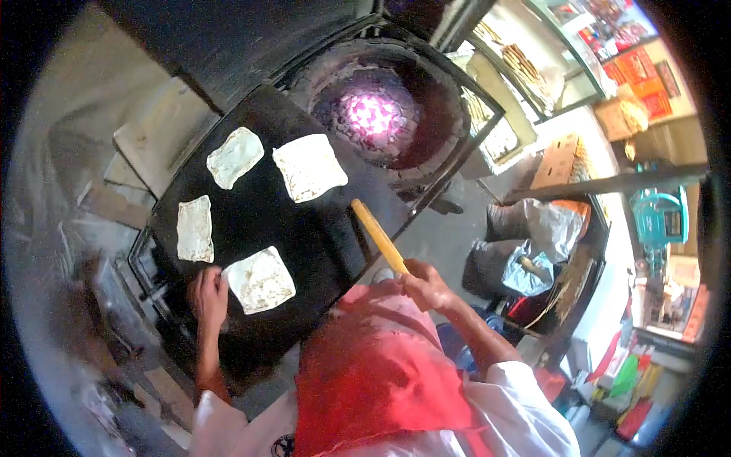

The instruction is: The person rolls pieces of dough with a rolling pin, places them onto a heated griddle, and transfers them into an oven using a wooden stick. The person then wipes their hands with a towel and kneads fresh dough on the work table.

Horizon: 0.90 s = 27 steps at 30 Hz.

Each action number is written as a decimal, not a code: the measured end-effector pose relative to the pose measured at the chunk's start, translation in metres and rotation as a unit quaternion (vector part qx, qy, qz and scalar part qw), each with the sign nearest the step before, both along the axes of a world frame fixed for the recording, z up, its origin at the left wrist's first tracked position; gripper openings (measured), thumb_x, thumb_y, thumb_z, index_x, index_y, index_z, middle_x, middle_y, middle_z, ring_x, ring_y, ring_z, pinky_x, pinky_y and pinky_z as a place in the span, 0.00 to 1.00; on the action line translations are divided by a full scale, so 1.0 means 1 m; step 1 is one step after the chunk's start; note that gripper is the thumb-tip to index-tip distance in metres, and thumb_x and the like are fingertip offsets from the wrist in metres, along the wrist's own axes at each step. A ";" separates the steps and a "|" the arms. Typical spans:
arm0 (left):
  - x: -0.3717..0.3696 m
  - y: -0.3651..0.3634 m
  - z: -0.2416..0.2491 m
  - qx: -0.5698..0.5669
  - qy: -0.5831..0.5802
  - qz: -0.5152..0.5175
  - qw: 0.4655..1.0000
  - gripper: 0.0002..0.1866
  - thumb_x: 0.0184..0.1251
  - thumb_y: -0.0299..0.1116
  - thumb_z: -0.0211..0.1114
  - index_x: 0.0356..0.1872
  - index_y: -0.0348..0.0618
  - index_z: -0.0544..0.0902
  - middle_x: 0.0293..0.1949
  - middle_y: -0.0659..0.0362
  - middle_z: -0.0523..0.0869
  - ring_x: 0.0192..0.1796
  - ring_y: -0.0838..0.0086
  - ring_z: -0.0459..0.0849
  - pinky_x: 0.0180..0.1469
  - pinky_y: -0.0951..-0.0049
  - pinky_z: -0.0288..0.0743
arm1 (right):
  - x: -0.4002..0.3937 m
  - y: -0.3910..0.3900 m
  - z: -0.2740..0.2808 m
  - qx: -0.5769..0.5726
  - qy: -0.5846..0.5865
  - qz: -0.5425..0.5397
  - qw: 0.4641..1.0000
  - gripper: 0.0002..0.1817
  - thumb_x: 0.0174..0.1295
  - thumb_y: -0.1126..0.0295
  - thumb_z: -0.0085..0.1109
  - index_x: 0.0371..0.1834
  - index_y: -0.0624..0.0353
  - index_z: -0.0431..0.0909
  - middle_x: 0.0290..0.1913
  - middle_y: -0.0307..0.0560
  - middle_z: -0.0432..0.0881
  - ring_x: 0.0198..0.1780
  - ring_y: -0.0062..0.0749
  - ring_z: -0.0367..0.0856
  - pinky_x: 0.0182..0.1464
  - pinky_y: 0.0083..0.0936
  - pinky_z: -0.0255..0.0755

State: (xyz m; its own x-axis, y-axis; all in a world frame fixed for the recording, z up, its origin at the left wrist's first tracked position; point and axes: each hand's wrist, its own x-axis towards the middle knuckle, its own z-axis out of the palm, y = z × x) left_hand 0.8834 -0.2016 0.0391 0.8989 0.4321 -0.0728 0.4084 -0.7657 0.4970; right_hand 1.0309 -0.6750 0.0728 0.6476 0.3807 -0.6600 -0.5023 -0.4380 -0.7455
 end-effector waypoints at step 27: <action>0.213 -0.314 -0.008 -0.147 -0.166 0.087 0.971 0.17 0.65 0.29 0.64 0.54 0.36 0.80 0.54 0.47 0.83 0.57 0.52 0.80 0.62 0.58 0.72 | 0.256 -0.115 -0.019 0.000 0.105 0.199 0.974 0.31 0.65 0.46 0.64 0.57 0.63 0.77 0.43 0.51 0.84 0.44 0.36 0.83 0.48 0.32 0.79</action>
